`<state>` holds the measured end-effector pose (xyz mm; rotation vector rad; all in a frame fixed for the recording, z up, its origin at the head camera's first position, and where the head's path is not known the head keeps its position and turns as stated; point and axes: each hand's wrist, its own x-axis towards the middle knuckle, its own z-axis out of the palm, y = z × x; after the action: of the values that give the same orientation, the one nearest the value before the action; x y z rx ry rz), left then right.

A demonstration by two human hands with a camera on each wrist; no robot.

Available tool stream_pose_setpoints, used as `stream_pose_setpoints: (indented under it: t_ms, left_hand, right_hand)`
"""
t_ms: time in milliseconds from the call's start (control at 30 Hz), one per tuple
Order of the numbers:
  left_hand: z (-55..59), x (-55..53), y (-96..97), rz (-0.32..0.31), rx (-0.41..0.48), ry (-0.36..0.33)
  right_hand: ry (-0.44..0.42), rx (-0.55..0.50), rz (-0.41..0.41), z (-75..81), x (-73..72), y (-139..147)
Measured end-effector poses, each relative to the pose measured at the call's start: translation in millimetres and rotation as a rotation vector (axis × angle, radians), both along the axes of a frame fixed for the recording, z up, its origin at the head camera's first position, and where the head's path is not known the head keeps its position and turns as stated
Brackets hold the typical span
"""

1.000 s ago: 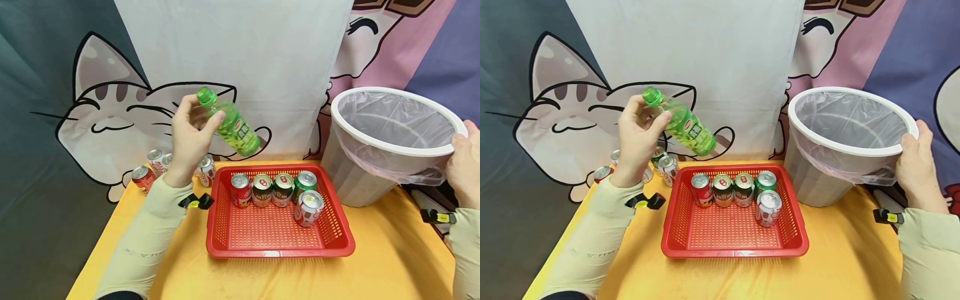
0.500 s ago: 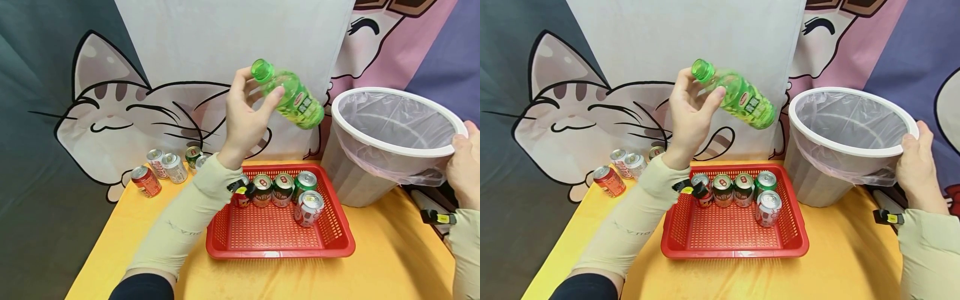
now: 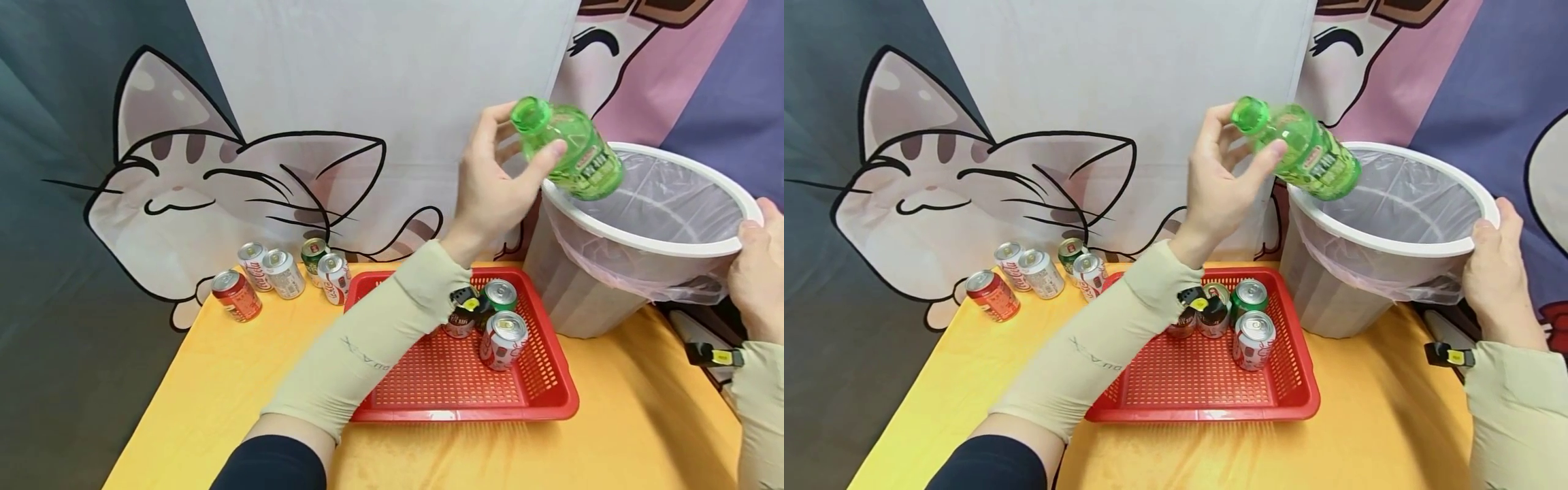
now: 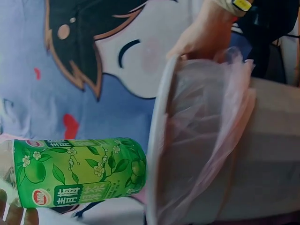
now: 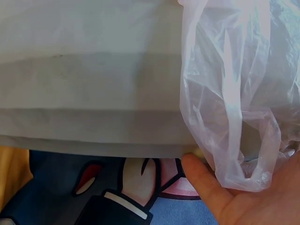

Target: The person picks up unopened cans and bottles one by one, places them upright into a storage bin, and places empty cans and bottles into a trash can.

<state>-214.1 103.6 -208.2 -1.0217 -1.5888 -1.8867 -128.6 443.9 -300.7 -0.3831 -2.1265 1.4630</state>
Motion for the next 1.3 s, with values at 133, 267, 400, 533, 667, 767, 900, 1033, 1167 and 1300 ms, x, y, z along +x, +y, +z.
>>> stream_pose_setpoints:
  t_ms: [133,267,400,533,667,767,900,1033,1167,1300]
  left_hand:
    - [-7.7,2.4,18.4,0.022,-0.099,-0.005]
    - [-15.4,2.9,32.5,0.006,-0.152,-0.013]
    - [-21.4,2.4,44.9,-0.004,-0.209,-0.034]
    - [-26.0,0.0,53.9,0.028,-0.297,-0.044]
    - [-29.9,-2.9,61.4,0.077,-0.412,-0.025]
    - [-32.6,-5.1,66.3,0.102,-0.489,0.012]
    - [-36.1,-7.9,71.4,0.110,-0.570,0.044]
    - [-37.2,-8.1,75.1,0.138,-0.659,0.030]
    - [-36.7,-6.2,79.5,0.192,-0.763,0.030]
    - [-38.6,-5.5,81.5,0.203,-0.847,0.040]
  right_hand:
    - [-0.038,0.052,-0.011,-0.4,3.3,0.2]
    - [-0.061,0.092,-0.009,-0.7,5.3,1.8]
    - [-0.061,0.101,-0.016,0.5,6.1,3.6]
    - [-0.060,0.114,-0.021,1.4,6.5,3.3]
    - [-0.055,0.130,-0.029,2.1,6.5,2.0]
    - [-0.052,0.122,-0.028,2.2,6.5,1.3]
    - [-0.047,0.104,-0.019,2.2,6.5,0.2]
    - [-0.048,0.107,-0.012,1.4,4.0,-1.0]
    - [-0.004,0.007,0.015,0.6,0.1,-1.6]
    - [0.088,-0.193,0.079,-1.5,-2.4,0.5]
